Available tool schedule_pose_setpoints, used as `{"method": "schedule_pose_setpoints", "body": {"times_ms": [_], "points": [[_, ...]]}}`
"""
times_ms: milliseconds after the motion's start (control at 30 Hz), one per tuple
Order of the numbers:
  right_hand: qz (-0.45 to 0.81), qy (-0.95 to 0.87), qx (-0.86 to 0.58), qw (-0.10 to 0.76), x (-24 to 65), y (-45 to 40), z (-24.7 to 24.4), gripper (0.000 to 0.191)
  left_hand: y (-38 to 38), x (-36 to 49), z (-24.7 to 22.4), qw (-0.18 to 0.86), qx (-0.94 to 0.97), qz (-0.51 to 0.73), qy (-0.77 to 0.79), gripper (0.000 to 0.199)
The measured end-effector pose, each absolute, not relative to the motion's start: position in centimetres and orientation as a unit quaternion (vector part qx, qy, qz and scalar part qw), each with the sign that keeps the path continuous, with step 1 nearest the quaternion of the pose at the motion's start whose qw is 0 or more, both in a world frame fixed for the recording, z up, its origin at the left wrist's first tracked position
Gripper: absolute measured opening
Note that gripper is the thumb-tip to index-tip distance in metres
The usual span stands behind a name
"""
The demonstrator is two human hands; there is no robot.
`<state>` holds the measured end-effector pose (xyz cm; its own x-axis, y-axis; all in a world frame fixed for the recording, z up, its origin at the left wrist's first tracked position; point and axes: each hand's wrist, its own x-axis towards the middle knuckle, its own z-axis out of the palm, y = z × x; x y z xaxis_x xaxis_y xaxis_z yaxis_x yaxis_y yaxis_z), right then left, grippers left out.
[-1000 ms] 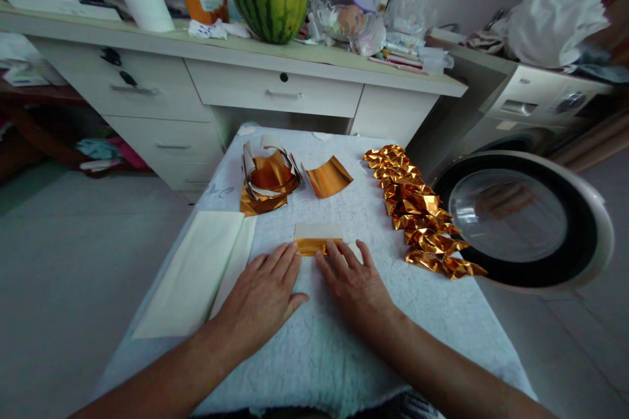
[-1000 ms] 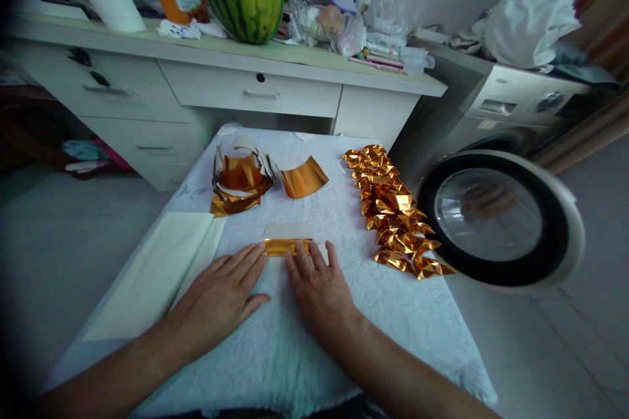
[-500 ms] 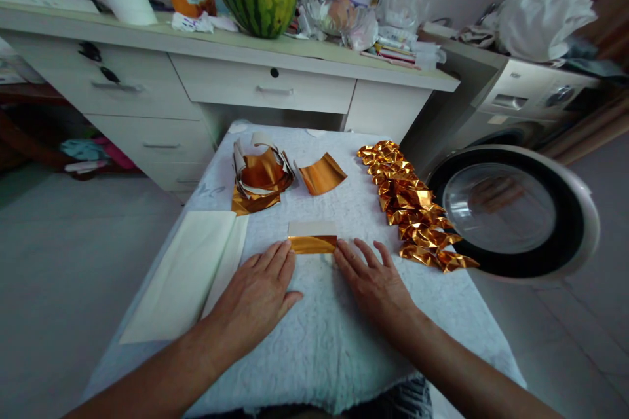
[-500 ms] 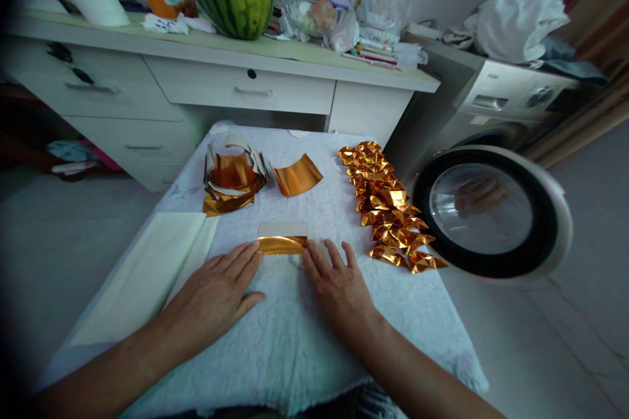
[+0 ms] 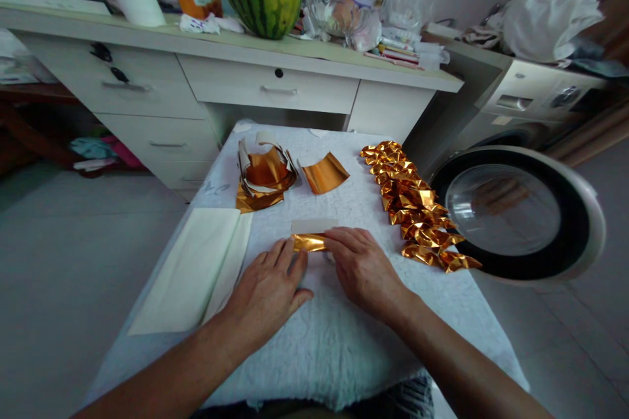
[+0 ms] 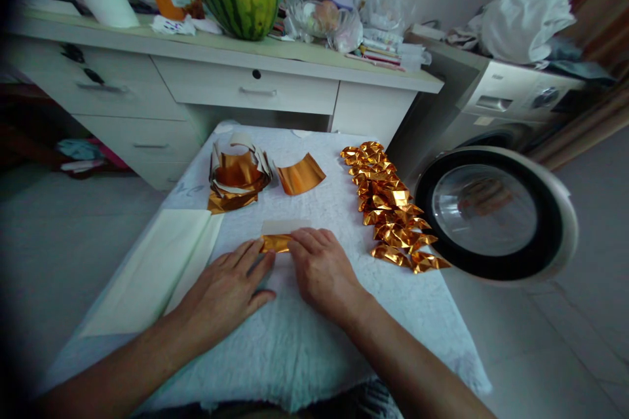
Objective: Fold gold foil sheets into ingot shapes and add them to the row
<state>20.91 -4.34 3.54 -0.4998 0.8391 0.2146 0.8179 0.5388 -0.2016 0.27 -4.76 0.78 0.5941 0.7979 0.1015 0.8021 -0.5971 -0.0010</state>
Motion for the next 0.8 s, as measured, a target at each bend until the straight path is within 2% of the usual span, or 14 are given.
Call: {"method": "schedule_pose_setpoints", "body": {"times_ms": [67, 200, 333, 500, 667, 800], "points": [[0.054, -0.891, -0.432, 0.13, 19.7, -4.0, 2.7, 0.043, -4.7, 0.4, 0.8, 0.016, -0.892, -0.043, -0.45, 0.052], [0.084, -0.892, -0.438, 0.079, 19.2, -3.8, 0.4, 0.052, -4.7, 0.2, 0.4, 0.022, -0.891, -0.042, -0.451, 0.052], [0.093, -0.894, -0.432, 0.071, 19.9, -4.0, -0.8, 0.067, -5.1, -0.3, 0.0, 0.036, -0.894, -0.04, -0.446, 0.06], [0.093, -0.897, -0.427, 0.073, 20.1, -4.0, -0.9, 0.069, -5.6, -0.3, 0.3, 0.05, -0.875, -0.031, -0.48, 0.058], [0.099, -0.897, -0.425, 0.07, 20.0, -4.0, -0.9, 0.071, -5.1, 0.1, 0.1, 0.08, -0.87, -0.068, -0.482, 0.042], [0.1, -0.894, -0.431, 0.068, 20.0, -4.0, -0.8, 0.07, -4.3, 0.0, -0.5, 0.094, -0.868, -0.119, -0.472, 0.047]]}}
